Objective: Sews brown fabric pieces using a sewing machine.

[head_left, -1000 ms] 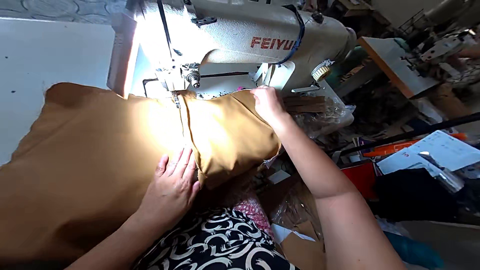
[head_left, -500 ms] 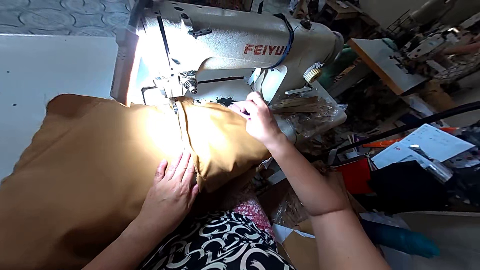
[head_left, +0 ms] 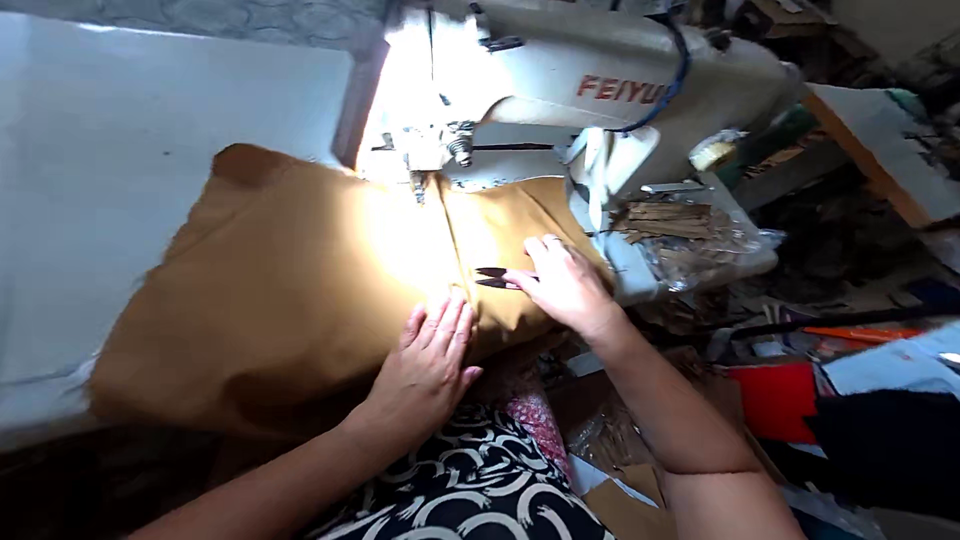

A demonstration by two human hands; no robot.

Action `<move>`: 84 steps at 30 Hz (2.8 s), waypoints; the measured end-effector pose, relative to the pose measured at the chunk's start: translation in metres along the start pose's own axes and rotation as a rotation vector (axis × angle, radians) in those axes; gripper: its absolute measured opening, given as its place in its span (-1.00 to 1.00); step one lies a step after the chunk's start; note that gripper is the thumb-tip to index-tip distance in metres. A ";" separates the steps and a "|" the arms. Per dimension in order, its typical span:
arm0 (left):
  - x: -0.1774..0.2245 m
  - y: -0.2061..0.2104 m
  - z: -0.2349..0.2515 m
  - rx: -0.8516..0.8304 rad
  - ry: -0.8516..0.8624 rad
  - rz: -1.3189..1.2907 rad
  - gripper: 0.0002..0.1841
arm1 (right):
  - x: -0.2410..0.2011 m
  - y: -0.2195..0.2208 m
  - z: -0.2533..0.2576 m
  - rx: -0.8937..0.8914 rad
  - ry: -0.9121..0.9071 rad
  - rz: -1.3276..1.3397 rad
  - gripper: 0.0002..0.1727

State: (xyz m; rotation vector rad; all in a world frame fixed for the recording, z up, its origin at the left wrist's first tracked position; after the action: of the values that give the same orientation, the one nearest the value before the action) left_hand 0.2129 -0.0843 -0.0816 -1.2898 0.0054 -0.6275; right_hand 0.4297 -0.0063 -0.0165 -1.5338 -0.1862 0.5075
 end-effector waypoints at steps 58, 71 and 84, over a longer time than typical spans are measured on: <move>-0.029 -0.027 0.003 0.240 -0.115 -0.178 -0.82 | -0.046 0.020 -0.004 0.254 -0.709 -0.192 -0.78; -0.026 -0.037 0.008 0.108 -0.278 -0.118 -0.61 | 0.045 -0.010 -0.032 0.481 -0.310 -0.281 -0.71; -0.021 -0.038 0.023 0.210 -0.387 -0.110 -0.80 | 0.096 -0.008 -0.019 0.529 -0.057 -0.156 -0.67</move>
State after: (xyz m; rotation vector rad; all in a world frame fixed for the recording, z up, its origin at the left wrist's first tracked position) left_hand 0.1872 -0.0596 -0.0473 -1.1940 -0.4415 -0.4492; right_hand 0.5244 0.0182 -0.0285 -0.9817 -0.1956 0.4337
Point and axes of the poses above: each hand's wrist, its own z-axis towards the middle knuckle, its own y-axis out of the palm, x = y × z, the point moved 1 cm from there along z, towards the middle knuckle, and after that the axes turned 15 degrees about -y, right-handed, at the moved point
